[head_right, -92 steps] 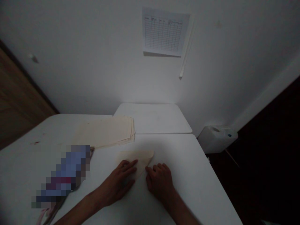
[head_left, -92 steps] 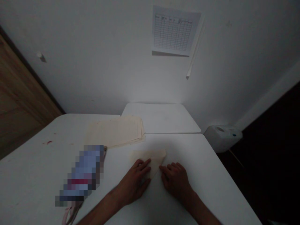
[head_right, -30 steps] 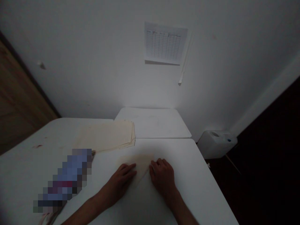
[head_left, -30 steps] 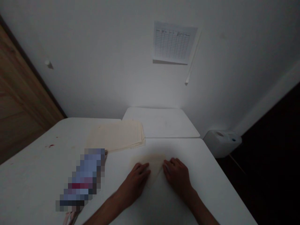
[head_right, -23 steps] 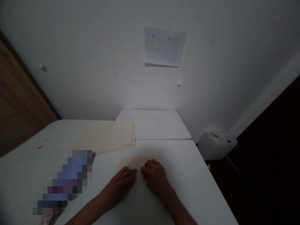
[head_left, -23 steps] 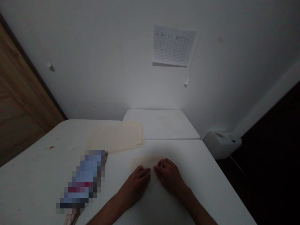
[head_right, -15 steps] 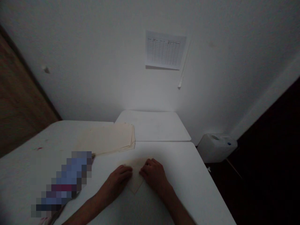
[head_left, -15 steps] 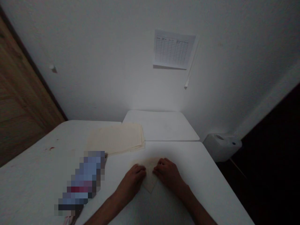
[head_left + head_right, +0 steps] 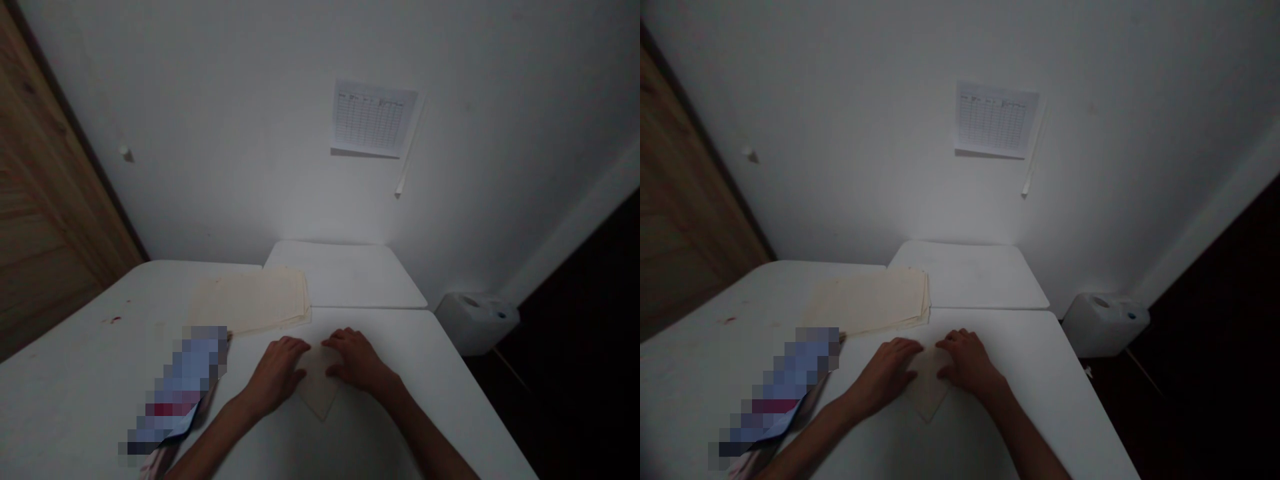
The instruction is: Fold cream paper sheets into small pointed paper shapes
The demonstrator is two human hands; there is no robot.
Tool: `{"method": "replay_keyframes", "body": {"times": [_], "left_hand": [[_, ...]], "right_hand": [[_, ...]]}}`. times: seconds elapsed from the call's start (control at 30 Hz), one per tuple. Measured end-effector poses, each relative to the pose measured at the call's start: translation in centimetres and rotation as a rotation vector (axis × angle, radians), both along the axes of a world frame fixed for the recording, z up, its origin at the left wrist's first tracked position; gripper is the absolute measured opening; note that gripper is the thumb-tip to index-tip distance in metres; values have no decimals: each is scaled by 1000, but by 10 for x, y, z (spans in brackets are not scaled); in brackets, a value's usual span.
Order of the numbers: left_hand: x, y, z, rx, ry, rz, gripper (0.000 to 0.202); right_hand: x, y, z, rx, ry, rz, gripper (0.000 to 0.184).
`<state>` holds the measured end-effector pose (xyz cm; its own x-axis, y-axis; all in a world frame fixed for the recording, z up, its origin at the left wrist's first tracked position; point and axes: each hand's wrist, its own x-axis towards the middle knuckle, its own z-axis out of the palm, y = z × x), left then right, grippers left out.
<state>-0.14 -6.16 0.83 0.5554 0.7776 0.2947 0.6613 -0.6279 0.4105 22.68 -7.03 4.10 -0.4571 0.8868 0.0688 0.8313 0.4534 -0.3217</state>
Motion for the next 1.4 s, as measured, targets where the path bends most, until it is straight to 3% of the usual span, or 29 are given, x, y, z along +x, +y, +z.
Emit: {"method": "replay_keyframes", "body": {"times": [0.3, 0.57, 0.67, 0.83, 1.0, 1.13, 1.4], "left_hand": [[-1, -1, 2, 29, 5, -1, 42], [-2, 6, 0, -57, 21, 18, 67], [0, 11, 5, -150, 49, 44, 61], [1, 14, 14, -216, 122, 38, 26], [4, 10, 12, -188, 112, 52, 25], [8, 6, 13, -148, 109, 21, 11], [7, 1, 7, -27, 111, -28, 20]], "right_hand": [[2, -2, 0, 18, 4, -14, 58], [4, 12, -4, -68, 67, -14, 73], [5, 17, -4, -132, 75, -7, 60], [6, 19, -5, -152, 59, 42, 39], [5, 14, -9, -70, 36, 60, 27], [2, 9, -12, -33, 34, 79, 16], [5, 7, -30, 141, 41, 154, 16]]}}
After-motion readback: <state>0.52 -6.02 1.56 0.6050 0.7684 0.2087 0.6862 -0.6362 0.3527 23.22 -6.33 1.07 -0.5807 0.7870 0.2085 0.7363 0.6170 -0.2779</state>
